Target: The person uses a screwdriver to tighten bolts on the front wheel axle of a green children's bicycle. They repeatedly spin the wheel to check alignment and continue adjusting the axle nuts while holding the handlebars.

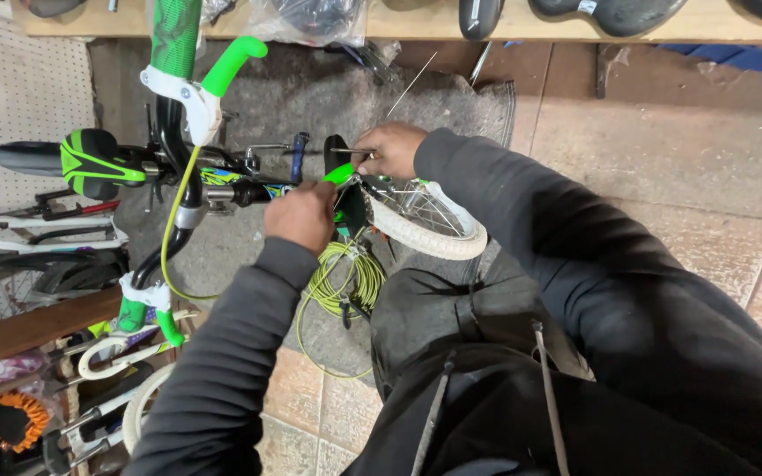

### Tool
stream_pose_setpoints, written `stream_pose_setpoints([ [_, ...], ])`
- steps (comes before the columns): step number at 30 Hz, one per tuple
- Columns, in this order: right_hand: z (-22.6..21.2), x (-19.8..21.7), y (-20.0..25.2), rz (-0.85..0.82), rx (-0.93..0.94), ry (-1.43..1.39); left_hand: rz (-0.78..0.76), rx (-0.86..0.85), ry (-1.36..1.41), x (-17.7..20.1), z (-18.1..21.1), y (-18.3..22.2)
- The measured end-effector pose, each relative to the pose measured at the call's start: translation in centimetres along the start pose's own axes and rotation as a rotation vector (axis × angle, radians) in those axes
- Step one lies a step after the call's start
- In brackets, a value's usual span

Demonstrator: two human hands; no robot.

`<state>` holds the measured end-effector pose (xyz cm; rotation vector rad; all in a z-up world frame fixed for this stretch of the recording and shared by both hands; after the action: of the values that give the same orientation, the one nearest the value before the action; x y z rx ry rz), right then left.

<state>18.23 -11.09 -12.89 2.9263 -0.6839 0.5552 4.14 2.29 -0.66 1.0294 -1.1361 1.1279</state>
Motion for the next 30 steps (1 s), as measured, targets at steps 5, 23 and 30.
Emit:
stream_pose_setpoints([
  [5,-0.6,0.3,0.1,0.018,0.009,-0.005,-0.309,-0.080,-0.234,1.4,0.3,-3.9],
  [23,9.7,-5.9,-1.8,0.026,0.030,0.058,-1.176,-0.482,-0.588,-7.4,4.1,-15.5],
  [30,11.2,-4.0,-1.0,0.186,0.005,-0.007,-1.276,-0.489,-0.589,-10.7,3.0,-15.9],
])
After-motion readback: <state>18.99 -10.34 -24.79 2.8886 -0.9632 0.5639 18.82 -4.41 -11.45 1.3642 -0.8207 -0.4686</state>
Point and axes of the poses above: each hand's wrist, its own y-axis away from the middle knuckle, its own x-axis out of the back of the hand, z = x × y, the point moved 3 cm from there along -y, towards the middle knuckle, and after that the axes turned 12 degrees about -x, right-handed, at the moved point
